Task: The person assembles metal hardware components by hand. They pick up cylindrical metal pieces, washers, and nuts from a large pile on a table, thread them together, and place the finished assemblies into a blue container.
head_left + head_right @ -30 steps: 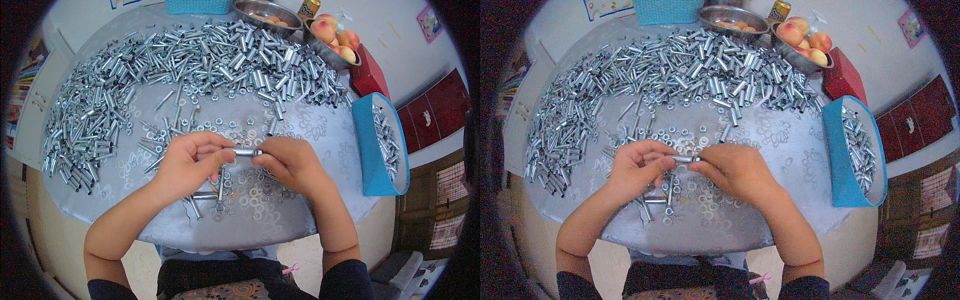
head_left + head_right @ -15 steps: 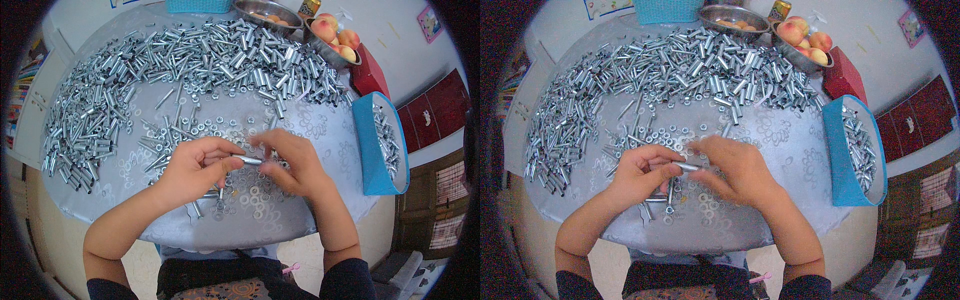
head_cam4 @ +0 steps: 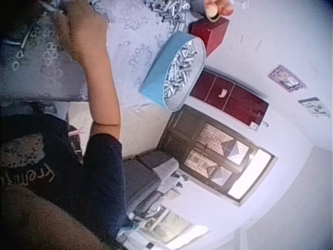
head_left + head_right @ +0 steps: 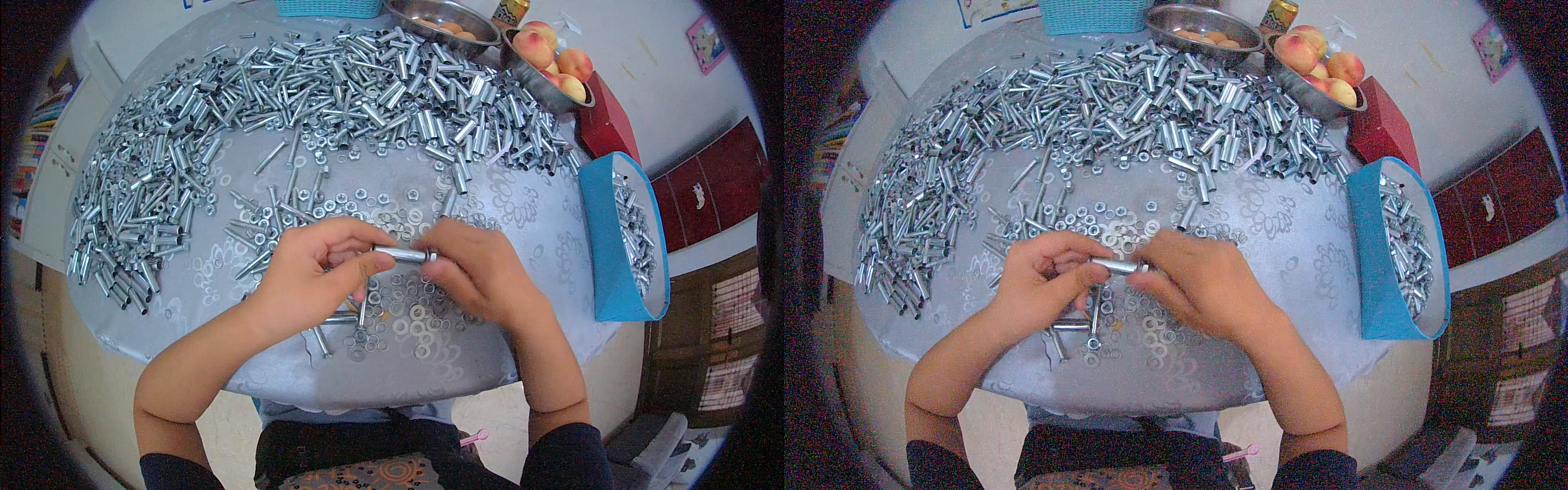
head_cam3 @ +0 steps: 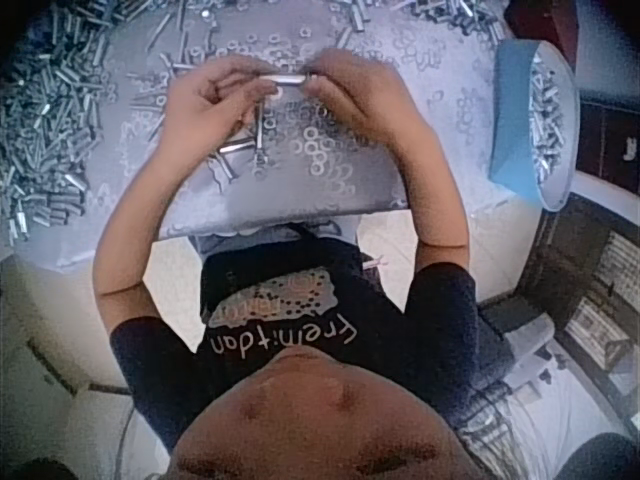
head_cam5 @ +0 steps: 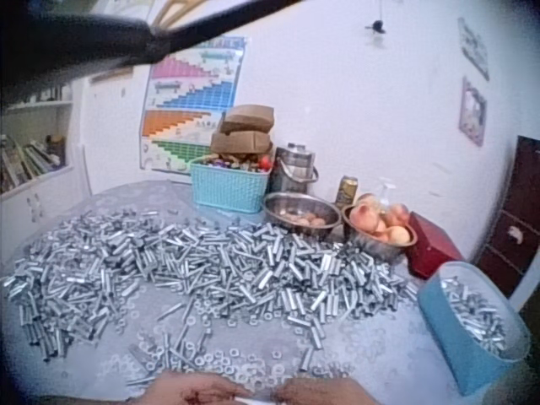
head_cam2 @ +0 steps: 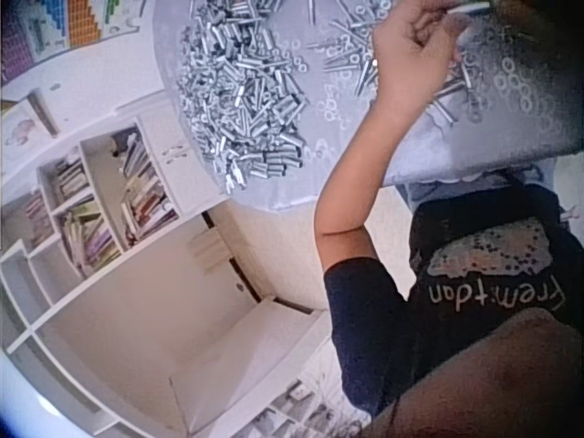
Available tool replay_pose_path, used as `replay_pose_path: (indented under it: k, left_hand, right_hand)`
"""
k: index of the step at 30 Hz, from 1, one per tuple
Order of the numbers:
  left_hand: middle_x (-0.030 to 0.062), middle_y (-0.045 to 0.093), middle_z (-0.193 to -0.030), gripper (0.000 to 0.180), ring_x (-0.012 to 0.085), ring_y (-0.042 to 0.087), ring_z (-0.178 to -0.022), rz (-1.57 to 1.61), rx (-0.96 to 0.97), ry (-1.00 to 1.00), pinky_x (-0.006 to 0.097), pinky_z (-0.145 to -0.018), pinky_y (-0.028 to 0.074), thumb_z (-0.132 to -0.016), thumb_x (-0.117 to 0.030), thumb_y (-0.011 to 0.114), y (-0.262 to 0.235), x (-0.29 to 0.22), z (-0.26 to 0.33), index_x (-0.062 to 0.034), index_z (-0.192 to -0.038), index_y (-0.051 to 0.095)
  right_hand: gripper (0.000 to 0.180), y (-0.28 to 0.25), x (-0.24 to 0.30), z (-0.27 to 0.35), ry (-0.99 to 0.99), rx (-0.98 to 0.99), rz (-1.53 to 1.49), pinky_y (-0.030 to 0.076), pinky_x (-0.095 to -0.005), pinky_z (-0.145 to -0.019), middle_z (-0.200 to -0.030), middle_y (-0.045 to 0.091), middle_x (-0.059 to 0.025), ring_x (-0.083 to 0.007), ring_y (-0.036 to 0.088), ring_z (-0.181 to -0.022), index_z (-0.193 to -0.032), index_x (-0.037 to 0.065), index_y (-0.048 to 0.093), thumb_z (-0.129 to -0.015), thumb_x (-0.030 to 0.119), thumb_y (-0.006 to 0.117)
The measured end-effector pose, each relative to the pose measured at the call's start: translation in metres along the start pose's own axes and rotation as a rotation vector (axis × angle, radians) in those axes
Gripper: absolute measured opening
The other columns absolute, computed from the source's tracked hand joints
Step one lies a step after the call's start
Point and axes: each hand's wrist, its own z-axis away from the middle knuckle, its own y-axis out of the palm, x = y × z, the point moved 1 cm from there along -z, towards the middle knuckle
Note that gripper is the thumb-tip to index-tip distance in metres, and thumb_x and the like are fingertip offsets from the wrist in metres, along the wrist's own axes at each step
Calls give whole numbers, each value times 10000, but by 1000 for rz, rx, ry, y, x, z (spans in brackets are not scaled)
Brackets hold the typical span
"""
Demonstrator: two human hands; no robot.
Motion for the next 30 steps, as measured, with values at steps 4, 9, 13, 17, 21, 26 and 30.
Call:
replay_pose_path:
  k: [4,9,13,17,21,26,30]
  left_hand:
    - [48,590,-753,168,57,520,-569,53,38,-27,185,-513,423,-813,-24,562,-3,-1,-1,38,-969,564]
    - [54,593,-766,172,64,523,-569,65,26,-30,187,-519,426,-819,-26,556,-3,-2,-2,43,-977,557]
    - [65,605,-781,179,81,544,-584,93,24,-23,206,-532,442,-816,-30,560,-5,-1,0,36,-982,557]
    - [89,624,-825,183,106,594,-671,-437,-38,385,230,-584,469,-800,-27,569,-5,0,1,21,-976,561]
    - [101,632,-831,172,135,622,-734,-672,-95,625,236,-617,477,-795,-33,571,-5,-4,3,10,-961,562]
    - [120,618,-819,186,199,625,-725,-187,-66,216,253,-615,473,-780,-58,594,-1,4,3,2,-950,549]
    - [132,607,-820,203,235,616,-733,-473,-9,476,281,-619,475,-771,-64,609,-3,2,3,-2,-951,540]
  right_hand:
    - [223,0,-3,-2,-42,74,136,442,-403,-600,-795,547,-119,-343,548,-736,-854,46,506,-793,250,574]
    - [204,8,0,-2,10,-69,-16,421,-423,-634,-767,523,-132,-340,530,-737,-824,39,503,-807,237,553]
    - [243,4,-1,-4,-162,-41,160,407,-417,-628,-724,517,-137,-330,525,-732,-820,26,516,-849,266,491]
    - [288,13,-10,3,173,119,-214,410,-378,-600,-709,511,-134,-310,525,-714,-821,23,529,-859,303,474]
    - [292,14,-7,3,528,173,-654,411,-361,-586,-696,508,-129,-299,524,-683,-798,25,530,-847,311,498]
    - [260,5,1,-1,-128,-231,36,404,-367,-561,-610,475,-117,-297,518,-616,-739,36,537,-829,279,536]
    - [246,6,-1,5,141,-18,-266,401,-367,-545,-629,489,-123,-303,517,-620,-731,41,532,-832,264,528]
